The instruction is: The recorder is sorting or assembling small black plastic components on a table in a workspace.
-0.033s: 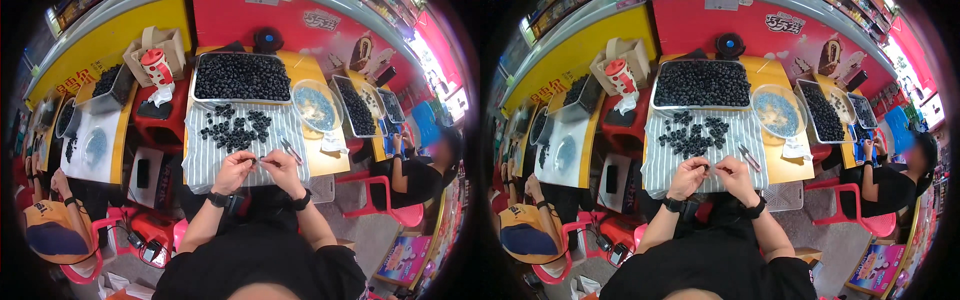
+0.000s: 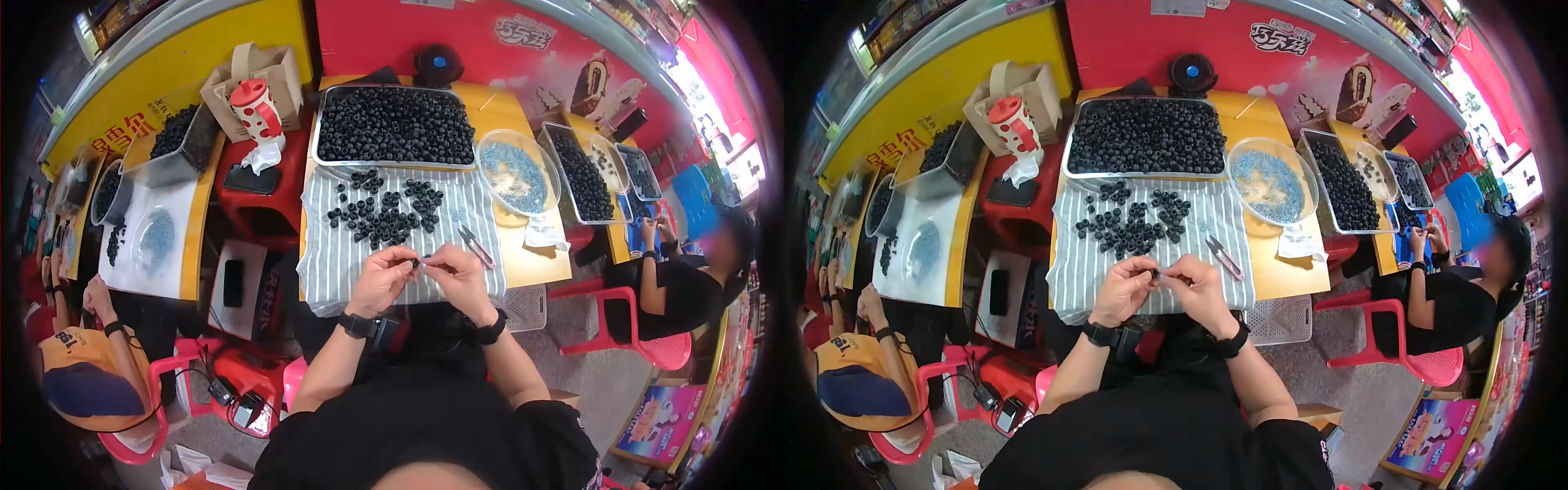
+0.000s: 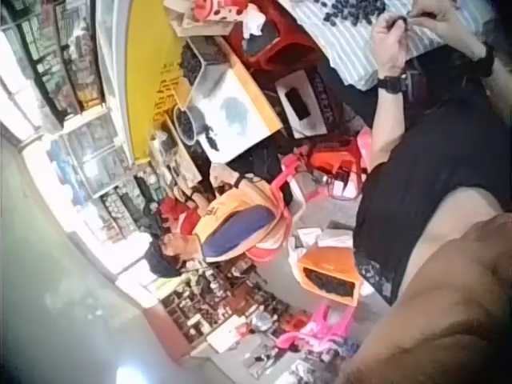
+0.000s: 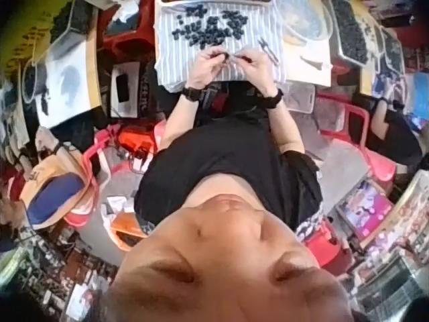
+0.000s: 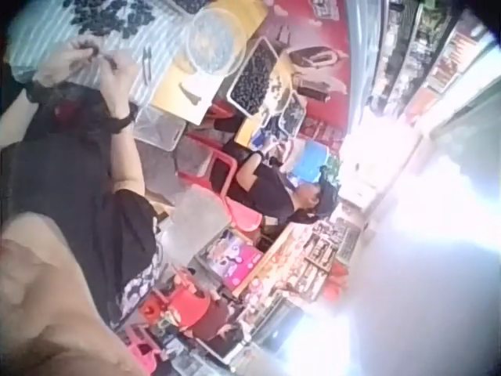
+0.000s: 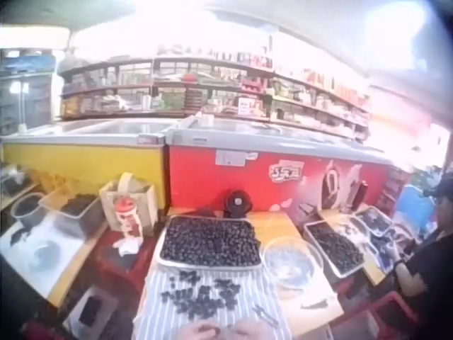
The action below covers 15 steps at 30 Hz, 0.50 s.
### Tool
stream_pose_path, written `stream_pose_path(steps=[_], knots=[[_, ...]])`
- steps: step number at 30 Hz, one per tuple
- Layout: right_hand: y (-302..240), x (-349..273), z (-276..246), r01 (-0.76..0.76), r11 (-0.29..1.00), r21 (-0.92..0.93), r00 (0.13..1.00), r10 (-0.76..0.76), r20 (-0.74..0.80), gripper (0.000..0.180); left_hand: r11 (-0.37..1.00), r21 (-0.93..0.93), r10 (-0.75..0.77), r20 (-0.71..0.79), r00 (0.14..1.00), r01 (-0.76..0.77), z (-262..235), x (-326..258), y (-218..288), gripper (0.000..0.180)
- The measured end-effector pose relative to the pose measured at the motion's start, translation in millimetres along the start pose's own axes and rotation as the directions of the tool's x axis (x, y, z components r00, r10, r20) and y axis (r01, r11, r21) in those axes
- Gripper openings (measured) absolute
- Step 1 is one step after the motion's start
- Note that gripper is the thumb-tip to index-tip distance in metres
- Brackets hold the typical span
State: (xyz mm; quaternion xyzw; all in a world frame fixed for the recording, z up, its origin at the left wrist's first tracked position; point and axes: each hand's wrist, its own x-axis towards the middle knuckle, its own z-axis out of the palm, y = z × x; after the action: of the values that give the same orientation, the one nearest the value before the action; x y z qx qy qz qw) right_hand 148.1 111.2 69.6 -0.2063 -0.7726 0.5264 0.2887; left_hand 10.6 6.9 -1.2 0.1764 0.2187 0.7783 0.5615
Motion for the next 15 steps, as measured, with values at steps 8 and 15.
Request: stream_pose_path(steps=[8, 15], knots=[[-3, 6, -3, 0.005, 1.0, -0.023, 0.988, -0.002, 0.156, 0.008, 0.999, 0.043, -0.014, 0.022, 1.0, 0.013, 8, -2, 4, 0.015], [-7, 14, -13, -0.307, 0.944, 0.124, 0.904, 0.249, 0.348, 0.011, 0.993, 0.065, -0.103, 0.121, 0.987, 0.095, 2, -6, 7, 0.015]])
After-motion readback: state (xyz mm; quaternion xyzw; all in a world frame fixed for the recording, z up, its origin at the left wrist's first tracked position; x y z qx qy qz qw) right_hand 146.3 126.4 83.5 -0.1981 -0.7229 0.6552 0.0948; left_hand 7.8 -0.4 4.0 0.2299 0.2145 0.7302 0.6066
